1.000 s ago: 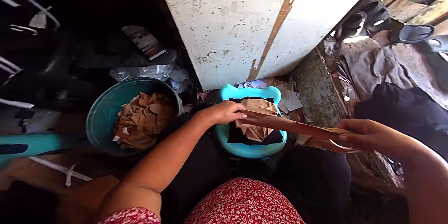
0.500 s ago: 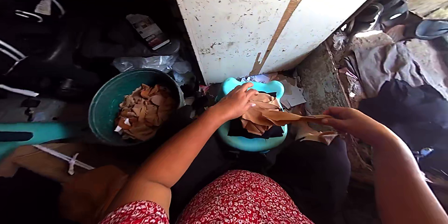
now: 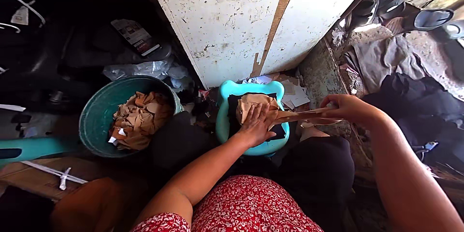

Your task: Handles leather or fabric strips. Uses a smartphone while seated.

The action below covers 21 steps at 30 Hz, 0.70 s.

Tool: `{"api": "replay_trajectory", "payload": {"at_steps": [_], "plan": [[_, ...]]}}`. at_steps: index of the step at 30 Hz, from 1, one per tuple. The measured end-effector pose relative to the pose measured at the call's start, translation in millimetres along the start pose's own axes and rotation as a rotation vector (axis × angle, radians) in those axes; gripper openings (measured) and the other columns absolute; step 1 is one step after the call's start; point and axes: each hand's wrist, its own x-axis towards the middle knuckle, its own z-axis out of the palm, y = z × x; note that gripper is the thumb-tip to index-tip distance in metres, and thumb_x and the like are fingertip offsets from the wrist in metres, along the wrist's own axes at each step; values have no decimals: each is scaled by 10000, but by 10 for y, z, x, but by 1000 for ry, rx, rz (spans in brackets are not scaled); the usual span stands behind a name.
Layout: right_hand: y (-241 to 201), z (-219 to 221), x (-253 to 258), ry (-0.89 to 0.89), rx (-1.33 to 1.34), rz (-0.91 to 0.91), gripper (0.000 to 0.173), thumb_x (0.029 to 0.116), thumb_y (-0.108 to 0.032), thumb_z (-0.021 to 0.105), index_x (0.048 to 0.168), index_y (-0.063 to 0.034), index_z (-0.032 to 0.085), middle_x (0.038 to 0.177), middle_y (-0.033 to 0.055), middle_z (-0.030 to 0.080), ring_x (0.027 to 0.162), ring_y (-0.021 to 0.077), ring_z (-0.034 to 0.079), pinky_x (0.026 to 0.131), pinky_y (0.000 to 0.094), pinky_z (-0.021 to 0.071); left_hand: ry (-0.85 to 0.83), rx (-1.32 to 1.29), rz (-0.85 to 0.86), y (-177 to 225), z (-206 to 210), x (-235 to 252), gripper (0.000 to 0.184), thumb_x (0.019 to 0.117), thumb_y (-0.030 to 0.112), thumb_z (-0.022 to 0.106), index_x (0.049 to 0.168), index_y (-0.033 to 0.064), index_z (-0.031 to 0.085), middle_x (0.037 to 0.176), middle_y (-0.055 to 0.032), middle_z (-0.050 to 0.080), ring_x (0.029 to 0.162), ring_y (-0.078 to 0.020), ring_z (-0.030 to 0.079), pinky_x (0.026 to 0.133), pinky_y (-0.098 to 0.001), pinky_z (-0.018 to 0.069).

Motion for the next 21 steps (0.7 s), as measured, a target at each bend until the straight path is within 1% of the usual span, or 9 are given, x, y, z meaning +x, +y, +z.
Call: {"api": "replay_trajectory", "payload": {"at_steps": [5, 9, 11, 12, 13, 15, 17, 19, 21], "plan": [[267, -324, -207, 8, -211, 180, 286, 919, -117, 769, 1176, -15, 697, 976, 262, 679, 945, 440, 636, 880, 669, 466, -30, 63, -23, -10, 46, 59, 740, 1050, 576, 418, 1660, 217, 200, 1719, -174, 70, 1579, -414, 11, 1243, -631, -22], [392, -444, -419, 117, -130, 162, 214, 934, -144, 760, 1100, -27, 694, 863, 185, 667, 775, 324, 618, 756, 576, 495, 17, 76, 6, -36, 94, 61, 727, 1050, 571, 419, 1648, 192, 251, 1708, -194, 122, 1575, -427, 52, 1241, -642, 6], [141, -396, -527, 160, -80, 30, 177, 917, -142, 778, 1014, -16, 699, 779, 152, 648, 705, 286, 603, 700, 547, 501, -42, -5, 5, -11, -61, 48, 711, 1055, 536, 450, 1638, 165, 280, 1700, -199, 159, 1570, -435, 75, 1231, -663, 0], [-51, -355, -571, 162, -80, -44, 165, 914, -148, 783, 992, -25, 705, 754, 129, 645, 684, 263, 602, 680, 524, 506, -54, -75, 10, 2, -177, 29, 681, 1052, 491, 499, 1613, 138, 340, 1682, -202, 224, 1562, -433, 134, 1224, -681, 28], [-244, -301, -593, 163, -92, -128, 146, 910, -147, 787, 966, -40, 706, 719, 103, 631, 651, 236, 593, 644, 490, 506, -52, -161, 12, 19, -324, -3, 630, 1044, 435, 553, 1574, 122, 418, 1651, -189, 313, 1545, -407, 225, 1220, -686, 82], [-659, -173, -600, 142, -120, -271, 130, 903, -145, 793, 960, -57, 716, 709, 77, 633, 650, 219, 602, 639, 471, 512, 28, -344, 44, 45, -631, -107, 520, 991, 309, 677, 1452, 91, 574, 1537, -167, 490, 1414, -334, 473, 1160, -605, 331], [-1012, 5, -525, 122, -136, -393, 131, 897, -161, 795, 944, -66, 718, 719, 69, 650, 672, 224, 632, 654, 483, 532, 101, -523, 114, 53, -895, -233, 555, 915, 197, 776, 1425, 89, 584, 1498, -135, 522, 1178, -251, 637, 965, -448, 548], [-1314, 216, -397, 98, -128, -494, 117, 895, -149, 786, 925, -61, 715, 738, 77, 666, 684, 235, 653, 663, 493, 552, 94, -756, 200, 29, -1032, -351, 698, 855, 79, 802, 1487, 112, 509, 1457, -92, 555, 928, -167, 700, 762, -344, 609], [-1605, 402, -283, 52, -115, -544, 113, 917, -126, 757, 994, -47, 737, 817, 95, 705, 750, 258, 681, 734, 525, 565, 16, -967, 237, -48, -1043, -437, 784, 837, -12, 767, 1530, 108, 422, 1342, -101, 623, 890, -146, 716, 777, -327, 623]]}}
